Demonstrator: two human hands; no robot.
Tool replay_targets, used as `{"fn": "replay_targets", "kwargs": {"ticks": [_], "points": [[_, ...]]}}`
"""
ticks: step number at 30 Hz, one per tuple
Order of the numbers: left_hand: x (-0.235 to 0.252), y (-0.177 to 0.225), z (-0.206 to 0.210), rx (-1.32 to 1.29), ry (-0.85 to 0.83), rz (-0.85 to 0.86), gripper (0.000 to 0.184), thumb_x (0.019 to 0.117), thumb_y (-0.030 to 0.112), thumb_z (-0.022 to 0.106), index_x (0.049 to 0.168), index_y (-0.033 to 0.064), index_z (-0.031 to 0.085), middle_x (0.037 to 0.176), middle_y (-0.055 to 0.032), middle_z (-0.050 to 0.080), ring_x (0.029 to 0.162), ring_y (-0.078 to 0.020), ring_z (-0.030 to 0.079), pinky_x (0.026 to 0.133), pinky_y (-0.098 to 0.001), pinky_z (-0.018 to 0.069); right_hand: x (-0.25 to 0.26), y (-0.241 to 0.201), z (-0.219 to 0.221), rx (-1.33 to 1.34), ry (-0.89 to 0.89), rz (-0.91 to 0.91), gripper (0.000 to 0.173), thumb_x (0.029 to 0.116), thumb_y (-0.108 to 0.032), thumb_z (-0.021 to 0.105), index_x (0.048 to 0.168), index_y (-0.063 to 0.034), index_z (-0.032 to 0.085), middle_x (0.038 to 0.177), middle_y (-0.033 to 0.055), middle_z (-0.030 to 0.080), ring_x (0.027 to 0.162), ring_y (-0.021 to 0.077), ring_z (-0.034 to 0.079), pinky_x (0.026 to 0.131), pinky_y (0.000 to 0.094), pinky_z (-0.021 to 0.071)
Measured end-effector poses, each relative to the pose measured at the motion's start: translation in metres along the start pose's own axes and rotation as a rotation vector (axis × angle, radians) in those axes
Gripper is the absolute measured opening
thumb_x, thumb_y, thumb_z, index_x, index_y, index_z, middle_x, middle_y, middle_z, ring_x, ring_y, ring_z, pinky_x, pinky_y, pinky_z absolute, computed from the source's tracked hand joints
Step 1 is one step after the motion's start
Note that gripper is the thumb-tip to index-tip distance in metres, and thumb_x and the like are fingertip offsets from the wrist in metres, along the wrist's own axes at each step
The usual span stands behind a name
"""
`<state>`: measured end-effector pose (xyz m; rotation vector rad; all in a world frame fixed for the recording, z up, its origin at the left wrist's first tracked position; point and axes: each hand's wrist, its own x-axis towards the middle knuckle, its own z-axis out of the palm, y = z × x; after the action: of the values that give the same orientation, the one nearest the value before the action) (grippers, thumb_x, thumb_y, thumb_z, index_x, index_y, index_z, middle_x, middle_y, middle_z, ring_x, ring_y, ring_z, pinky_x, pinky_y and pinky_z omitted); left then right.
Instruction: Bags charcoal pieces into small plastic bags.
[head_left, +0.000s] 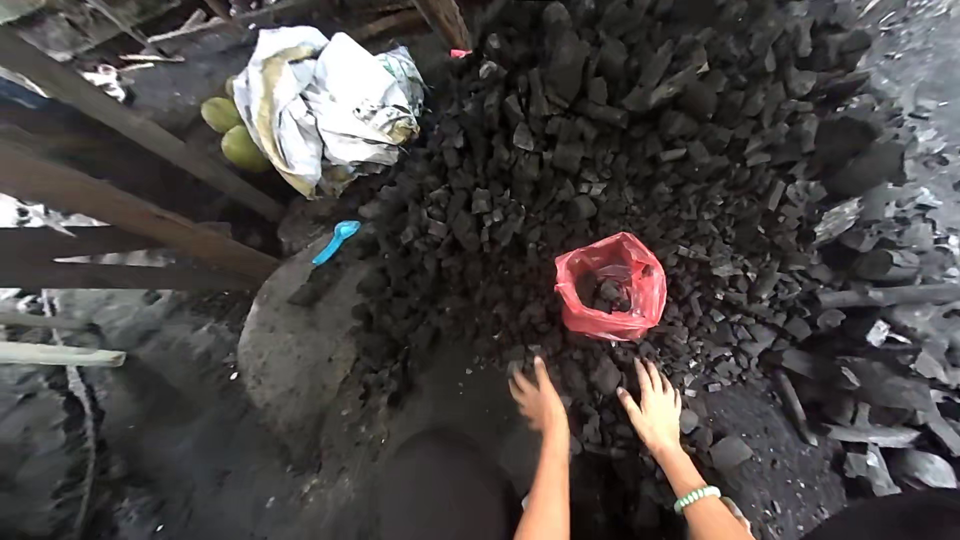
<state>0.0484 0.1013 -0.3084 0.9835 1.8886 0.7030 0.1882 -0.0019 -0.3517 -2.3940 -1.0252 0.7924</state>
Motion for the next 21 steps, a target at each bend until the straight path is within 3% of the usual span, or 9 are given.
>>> {"fn": "replay_targets", "kwargs": {"ticks": [2,4,5,7,9,11,13,17,21], "points": [[-0.029,-0.027,0.005,0.092,0.003,-0.177,0.071,0.1049,0.055,0.046,0.163,0.0181,0.027,0.168,-0.0280,0.007,0.150,-0.0578,0.012,0.108,-0.0804,0.0213,-0.016,0.002,0.002,0.047,0.004,-0.054,0.064,0.0982,-0.047,0.054,0.153,-0.0158,0.050,0.162,0.0117,0.041,0.147,0.0422,0.038,0.117,0.0701,0.0210],[-0.044,-0.037,0.009,0.078,-0.041,-0.265,0.075,0.1045,0.056,0.046,0.164,0.0187,0.022,0.168,-0.0284,-0.002,0.151,-0.0582,0.006,0.111,-0.0785,0.0180,-0.021,0.008,-0.002,0.166,0.123,-0.103,0.060,0.0966,-0.044,0.052,0.147,-0.0118,0.057,0.160,0.0161,0.042,0.144,0.0433,0.044,0.112,0.0708,0.0313],[-0.044,-0.038,0.011,0.047,-0.062,-0.285,0.076,0.1045,0.056,0.046,0.165,0.0181,0.020,0.168,-0.0284,-0.004,0.152,-0.0566,0.004,0.114,-0.0764,0.0150,-0.020,0.010,-0.009,0.222,0.202,-0.058,0.059,0.0973,-0.041,0.052,0.146,-0.0089,0.056,0.161,0.0194,0.040,0.144,0.0451,0.042,0.112,0.0715,0.0318],[-0.035,-0.029,0.014,-0.005,-0.115,-0.346,0.078,0.1044,0.058,0.045,0.166,0.0198,0.015,0.169,-0.0273,-0.005,0.153,-0.0541,0.004,0.115,-0.0754,0.0148,-0.015,0.012,-0.024,0.281,0.328,0.208,0.055,0.1028,-0.037,0.052,0.149,-0.0074,0.053,0.163,0.0237,0.034,0.147,0.0488,0.034,0.113,0.0721,0.0276],[-0.021,-0.012,0.018,-0.046,-0.193,-0.429,0.083,0.1034,0.063,0.042,0.166,0.0206,0.009,0.169,-0.0267,-0.004,0.153,-0.0514,0.006,0.114,-0.0744,0.0177,-0.008,0.020,-0.027,0.282,0.328,0.512,0.058,0.1080,-0.044,0.043,0.155,-0.0094,0.045,0.165,0.0272,0.026,0.151,0.0505,0.026,0.115,0.0729,0.0224],[-0.013,0.008,0.028,-0.072,-0.252,-0.476,0.088,0.1024,0.063,0.045,0.166,0.0167,0.005,0.169,-0.0266,-0.003,0.153,-0.0488,0.009,0.115,-0.0712,0.0208,-0.002,0.020,-0.020,0.278,0.209,0.633,0.064,0.1095,-0.050,0.034,0.158,-0.0078,0.038,0.166,0.0295,0.022,0.152,0.0510,0.022,0.119,0.0726,0.0154],[-0.014,0.021,0.041,-0.062,-0.263,-0.496,0.096,0.0996,0.061,0.055,0.165,0.0144,0.001,0.168,-0.0273,-0.006,0.153,-0.0490,0.008,0.114,-0.0694,0.0233,0.003,-0.002,-0.014,0.277,0.105,0.651,0.068,0.1083,-0.055,0.032,0.160,-0.0109,0.035,0.166,0.0255,0.024,0.152,0.0507,0.022,0.117,0.0737,0.0163],[-0.021,0.025,0.060,0.054,-0.252,-0.466,0.098,0.0966,0.062,0.060,0.163,0.0074,0.012,0.168,-0.0287,0.001,0.153,-0.0499,0.011,0.117,-0.0688,0.0213,0.020,-0.035,-0.017,0.425,0.112,0.653,0.072,0.1032,-0.062,0.044,0.160,-0.0168,0.037,0.161,0.0240,0.036,0.149,0.0496,0.030,0.111,0.0749,0.0250],[-0.020,0.024,0.052,0.003,-0.262,-0.455,0.088,0.0978,0.058,0.060,0.158,0.0038,0.027,0.162,-0.0307,0.021,0.147,-0.0480,0.027,0.111,-0.0660,0.0321,0.022,-0.017,-0.019,0.545,0.113,0.492,0.071,0.1015,-0.055,0.055,0.155,-0.0103,0.042,0.152,0.0273,0.047,0.141,0.0459,0.044,0.112,0.0670,0.0348]]}}
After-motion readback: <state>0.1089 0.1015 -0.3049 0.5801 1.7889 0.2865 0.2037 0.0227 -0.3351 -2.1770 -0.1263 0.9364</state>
